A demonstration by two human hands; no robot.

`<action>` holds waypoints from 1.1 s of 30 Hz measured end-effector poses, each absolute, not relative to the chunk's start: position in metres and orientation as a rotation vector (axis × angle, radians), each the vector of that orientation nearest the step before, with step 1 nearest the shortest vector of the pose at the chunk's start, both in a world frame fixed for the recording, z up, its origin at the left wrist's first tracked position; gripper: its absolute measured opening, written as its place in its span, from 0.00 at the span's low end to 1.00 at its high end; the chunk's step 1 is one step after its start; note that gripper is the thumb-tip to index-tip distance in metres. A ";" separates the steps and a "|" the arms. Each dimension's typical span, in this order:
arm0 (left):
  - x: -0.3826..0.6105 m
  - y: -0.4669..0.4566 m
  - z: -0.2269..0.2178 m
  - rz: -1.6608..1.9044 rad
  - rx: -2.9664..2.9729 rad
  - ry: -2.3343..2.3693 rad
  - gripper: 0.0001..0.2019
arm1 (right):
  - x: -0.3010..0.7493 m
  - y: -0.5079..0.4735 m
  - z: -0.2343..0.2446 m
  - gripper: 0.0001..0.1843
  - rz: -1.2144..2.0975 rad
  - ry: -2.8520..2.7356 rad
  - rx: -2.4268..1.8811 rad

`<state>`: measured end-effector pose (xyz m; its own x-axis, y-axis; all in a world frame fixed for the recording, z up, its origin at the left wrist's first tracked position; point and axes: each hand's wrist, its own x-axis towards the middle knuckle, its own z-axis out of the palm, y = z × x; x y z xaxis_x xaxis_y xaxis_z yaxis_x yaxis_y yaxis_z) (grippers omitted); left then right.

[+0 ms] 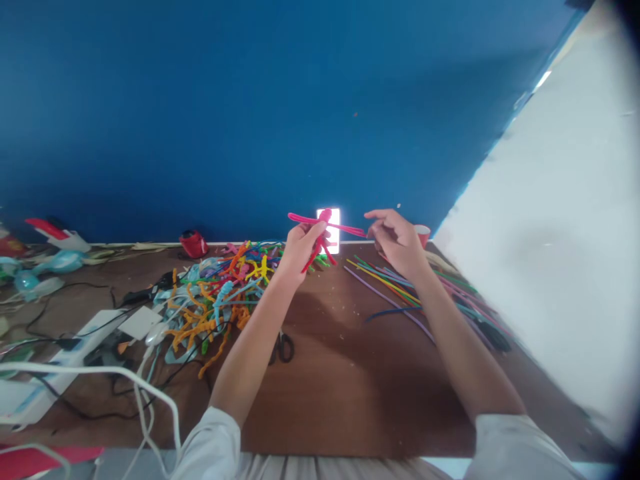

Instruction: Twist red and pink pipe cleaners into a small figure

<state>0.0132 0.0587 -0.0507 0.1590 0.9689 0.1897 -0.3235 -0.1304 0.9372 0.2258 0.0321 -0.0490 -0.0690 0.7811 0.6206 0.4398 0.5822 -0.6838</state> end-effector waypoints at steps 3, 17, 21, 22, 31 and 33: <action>0.012 0.057 -0.048 1.308 1.111 0.775 0.15 | 0.225 0.034 -0.050 0.16 0.134 -1.825 -1.041; 0.019 0.053 -0.049 1.266 1.173 0.723 0.15 | 0.220 0.030 -0.053 0.10 -0.113 -1.983 -0.936; 0.022 0.051 -0.049 1.247 1.217 0.729 0.16 | 0.218 0.030 -0.056 0.10 -0.188 -2.031 -0.938; 0.022 0.051 -0.049 1.241 1.222 0.731 0.16 | 0.218 0.030 -0.057 0.10 -0.227 -2.045 -0.944; 0.023 0.055 -0.054 1.222 1.253 0.692 0.17 | 0.218 0.033 -0.060 0.10 -0.398 -2.023 -0.970; 0.023 0.055 -0.055 1.204 1.249 0.715 0.17 | 0.218 0.034 -0.061 0.10 -0.425 -2.016 -0.962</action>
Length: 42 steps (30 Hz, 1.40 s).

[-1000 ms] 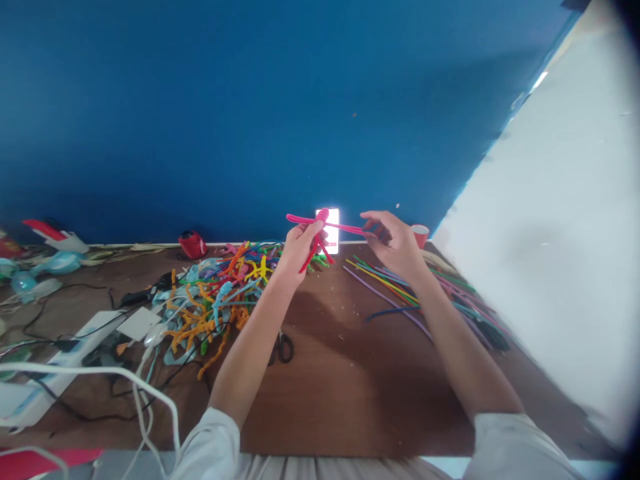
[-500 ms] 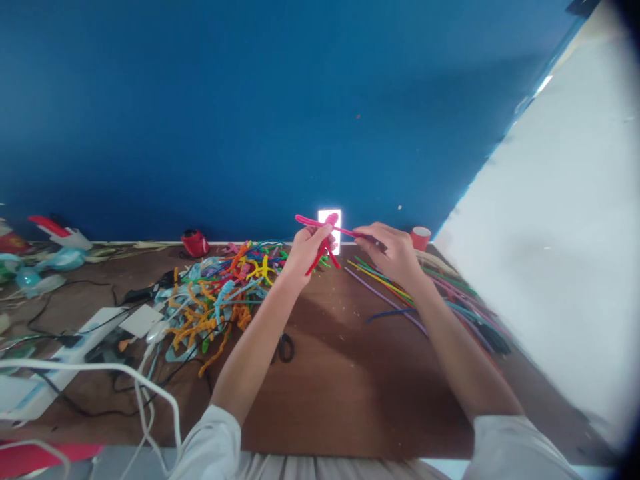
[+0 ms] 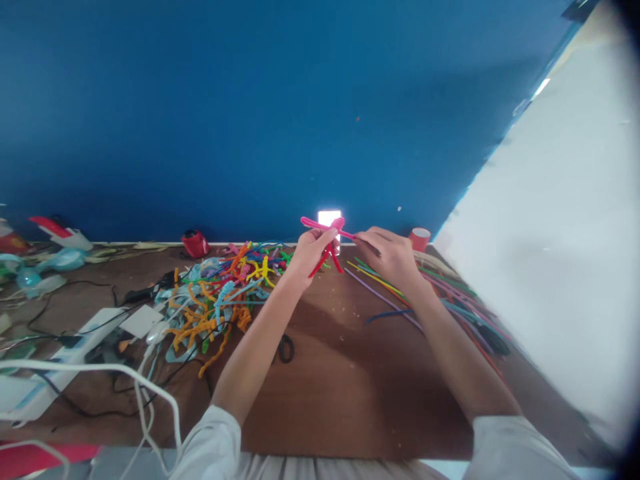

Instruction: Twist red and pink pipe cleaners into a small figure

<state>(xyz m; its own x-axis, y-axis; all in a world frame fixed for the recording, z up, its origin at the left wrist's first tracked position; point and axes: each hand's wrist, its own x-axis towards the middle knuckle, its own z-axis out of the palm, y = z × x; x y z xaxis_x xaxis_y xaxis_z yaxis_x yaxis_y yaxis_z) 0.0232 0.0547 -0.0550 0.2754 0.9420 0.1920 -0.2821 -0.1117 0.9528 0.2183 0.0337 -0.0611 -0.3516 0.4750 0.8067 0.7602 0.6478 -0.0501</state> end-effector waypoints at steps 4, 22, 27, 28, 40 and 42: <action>0.024 0.054 -0.056 1.192 1.249 0.750 0.17 | 0.220 0.034 -0.062 0.11 -0.498 -2.035 -0.973; 0.028 0.052 -0.057 1.249 1.243 0.722 0.16 | 0.208 0.026 -0.055 0.10 -0.553 -2.046 -1.029; 0.034 0.047 -0.058 1.238 1.274 0.733 0.14 | 0.200 0.021 -0.054 0.12 -0.354 -2.080 -1.072; 0.034 0.046 -0.057 1.239 1.290 0.738 0.13 | 0.200 0.021 -0.054 0.12 -0.300 -2.063 -1.087; 0.028 0.043 -0.053 1.302 1.547 0.580 0.15 | 0.188 0.019 -0.056 0.19 0.859 -1.602 -0.879; 0.025 0.042 -0.051 1.284 1.570 0.540 0.15 | 0.186 0.016 -0.055 0.18 1.177 -1.470 -0.776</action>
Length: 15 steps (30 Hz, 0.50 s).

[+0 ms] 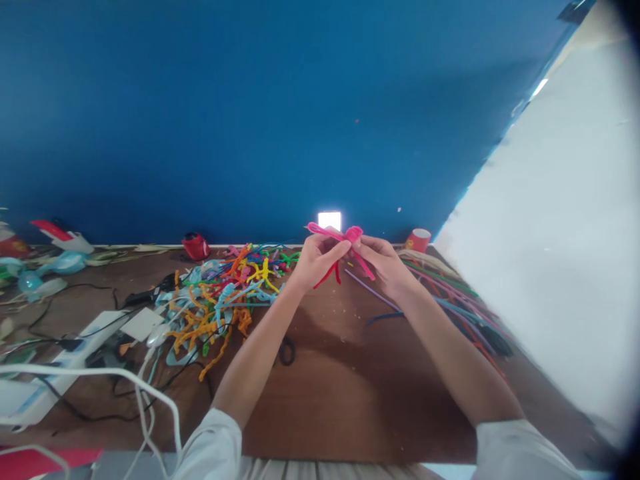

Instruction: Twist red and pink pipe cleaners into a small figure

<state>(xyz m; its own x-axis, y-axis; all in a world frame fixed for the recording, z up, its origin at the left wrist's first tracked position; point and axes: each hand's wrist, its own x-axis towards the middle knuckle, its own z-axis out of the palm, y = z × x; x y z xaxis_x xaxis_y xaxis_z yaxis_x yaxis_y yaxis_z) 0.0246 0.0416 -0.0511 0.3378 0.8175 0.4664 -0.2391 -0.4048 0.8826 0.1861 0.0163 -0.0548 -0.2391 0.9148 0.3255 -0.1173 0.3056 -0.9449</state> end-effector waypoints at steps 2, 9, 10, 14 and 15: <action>0.021 0.039 -0.048 1.271 1.586 0.510 0.14 | 0.183 0.013 -0.054 0.17 1.419 -1.361 -0.670; 0.020 0.035 -0.042 1.258 1.563 0.532 0.14 | 0.181 0.010 -0.052 0.16 1.156 -1.484 -0.728; 0.022 0.035 -0.043 1.263 1.529 0.541 0.14 | 0.183 0.009 -0.050 0.16 0.984 -1.557 -0.762; 0.030 0.035 -0.044 1.255 1.354 0.534 0.12 | 0.194 0.004 -0.041 0.17 0.357 -1.812 -0.888; 0.031 0.034 -0.043 1.235 1.318 0.527 0.12 | 0.197 0.003 -0.038 0.17 0.301 -1.858 -0.894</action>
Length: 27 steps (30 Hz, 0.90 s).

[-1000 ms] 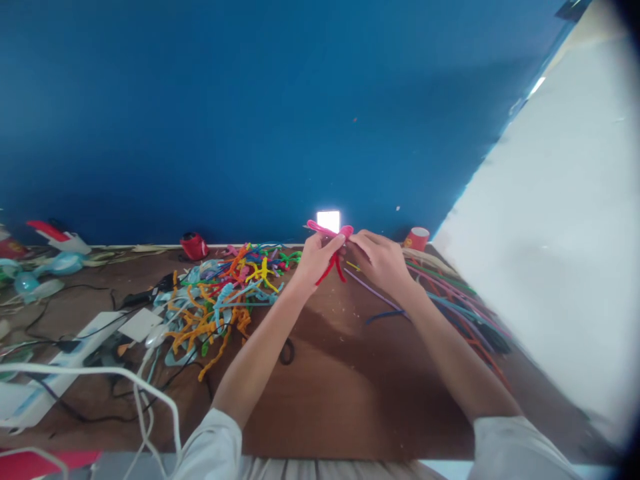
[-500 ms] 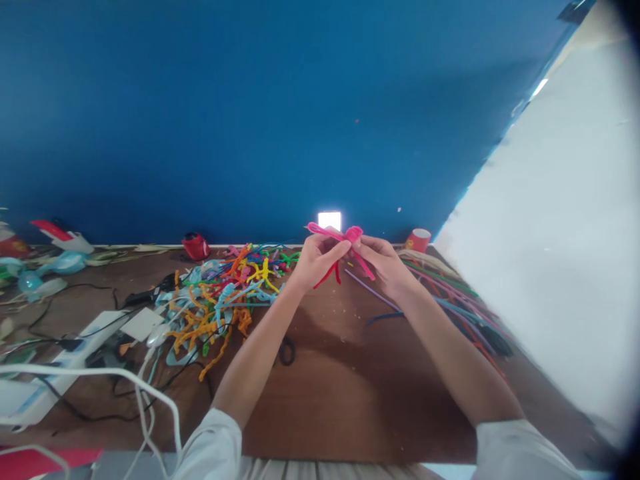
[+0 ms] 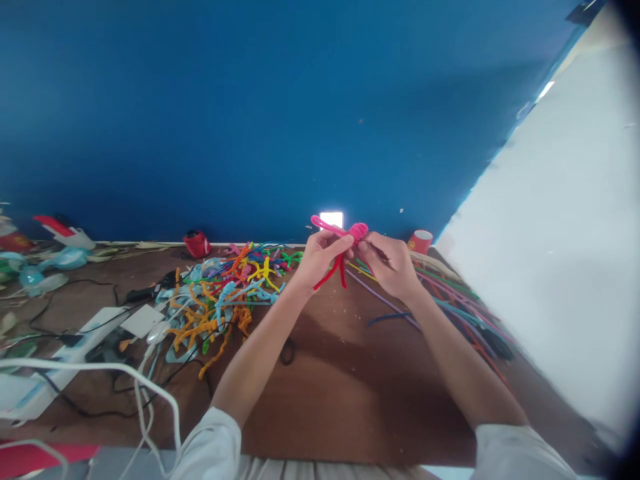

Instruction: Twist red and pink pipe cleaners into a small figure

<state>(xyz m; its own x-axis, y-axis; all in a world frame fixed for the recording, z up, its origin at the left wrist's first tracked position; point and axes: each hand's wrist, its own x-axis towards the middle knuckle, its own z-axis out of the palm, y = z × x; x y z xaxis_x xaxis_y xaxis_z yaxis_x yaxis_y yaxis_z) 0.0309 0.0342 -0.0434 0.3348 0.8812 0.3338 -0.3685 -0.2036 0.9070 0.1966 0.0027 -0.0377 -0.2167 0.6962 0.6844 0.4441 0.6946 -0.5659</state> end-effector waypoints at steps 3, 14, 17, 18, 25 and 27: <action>0.029 0.032 -0.040 1.138 1.236 0.522 0.12 | 0.203 0.000 -0.031 0.17 0.331 -1.984 -0.862; 0.028 0.025 -0.035 1.052 0.941 0.489 0.10 | 0.203 0.001 -0.045 0.07 -0.551 -1.993 -0.927; 0.029 0.024 -0.036 1.148 0.966 0.546 0.10 | 0.201 -0.003 -0.044 0.12 -0.765 -1.998 -0.956; 0.030 0.024 -0.036 1.178 0.972 0.562 0.10 | 0.200 -0.004 -0.044 0.13 -0.809 -2.019 -0.954; 0.035 0.022 -0.038 1.227 0.992 0.608 0.11 | 0.200 -0.002 -0.042 0.08 -0.885 -1.988 -0.946; 0.037 0.022 -0.039 1.238 1.012 0.612 0.11 | 0.198 -0.001 -0.043 0.07 -0.796 -1.961 -0.982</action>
<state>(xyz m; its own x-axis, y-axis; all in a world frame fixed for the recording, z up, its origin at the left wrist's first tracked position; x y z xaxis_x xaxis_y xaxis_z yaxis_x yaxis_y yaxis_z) 0.0372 0.0222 -0.0392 0.2575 0.9570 0.1338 -0.4751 0.0048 0.8799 0.1984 -0.0012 -0.0427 -0.3910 0.3518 0.8505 0.8449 0.5037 0.1801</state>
